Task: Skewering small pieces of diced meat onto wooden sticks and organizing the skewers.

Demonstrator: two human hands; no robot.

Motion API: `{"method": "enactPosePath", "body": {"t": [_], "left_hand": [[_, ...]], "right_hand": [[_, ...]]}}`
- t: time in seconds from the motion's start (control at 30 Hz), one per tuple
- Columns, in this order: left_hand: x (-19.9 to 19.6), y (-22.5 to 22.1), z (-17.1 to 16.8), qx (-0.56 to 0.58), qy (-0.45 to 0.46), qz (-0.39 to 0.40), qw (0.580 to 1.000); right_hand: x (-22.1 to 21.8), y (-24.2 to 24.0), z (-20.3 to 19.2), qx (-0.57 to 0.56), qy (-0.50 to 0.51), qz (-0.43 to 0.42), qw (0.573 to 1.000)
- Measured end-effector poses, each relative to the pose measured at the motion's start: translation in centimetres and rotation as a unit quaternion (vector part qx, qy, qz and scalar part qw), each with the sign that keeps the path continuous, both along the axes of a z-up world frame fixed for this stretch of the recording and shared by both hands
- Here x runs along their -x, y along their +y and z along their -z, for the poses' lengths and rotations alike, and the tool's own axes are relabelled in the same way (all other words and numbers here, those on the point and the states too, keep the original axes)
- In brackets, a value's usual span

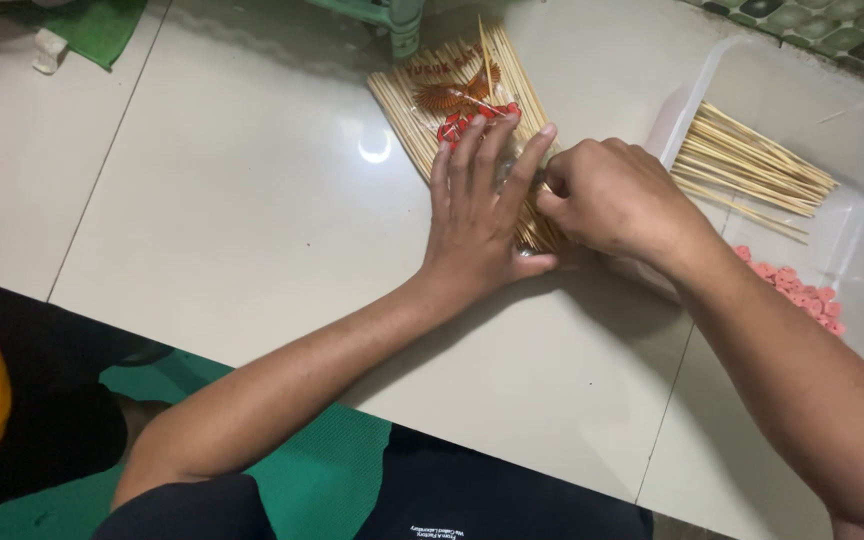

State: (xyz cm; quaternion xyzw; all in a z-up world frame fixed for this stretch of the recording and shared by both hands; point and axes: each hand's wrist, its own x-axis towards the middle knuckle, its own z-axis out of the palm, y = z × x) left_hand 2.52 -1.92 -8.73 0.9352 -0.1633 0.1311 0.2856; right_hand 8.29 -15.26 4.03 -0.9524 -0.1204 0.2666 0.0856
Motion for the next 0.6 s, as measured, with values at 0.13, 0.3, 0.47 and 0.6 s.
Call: {"method": "enactPosePath", "body": {"t": [0.13,0.3,0.47,0.6], "left_hand": [[-0.2,-0.7,0.0,0.015,0.011,-0.003,1.000],[-0.6,-0.8,0.7,0.010,-0.001,-0.009,1.000],[-0.1,-1.3,0.1,-0.034,0.000,-0.014,0.999],[-0.3,-1.4,0.4,-0.074,-0.011,-0.048,0.996]], "right_hand": [[-0.3,-0.5,0.9,-0.001,-0.028,-0.012,1.000],[0.6,0.0,-0.6,0.004,-0.032,-0.012,0.999],[1.1,0.0,-0.3,-0.011,-0.046,-0.009,0.999],[1.8,0.2,-0.7,-0.005,-0.053,-0.001,0.999]]}}
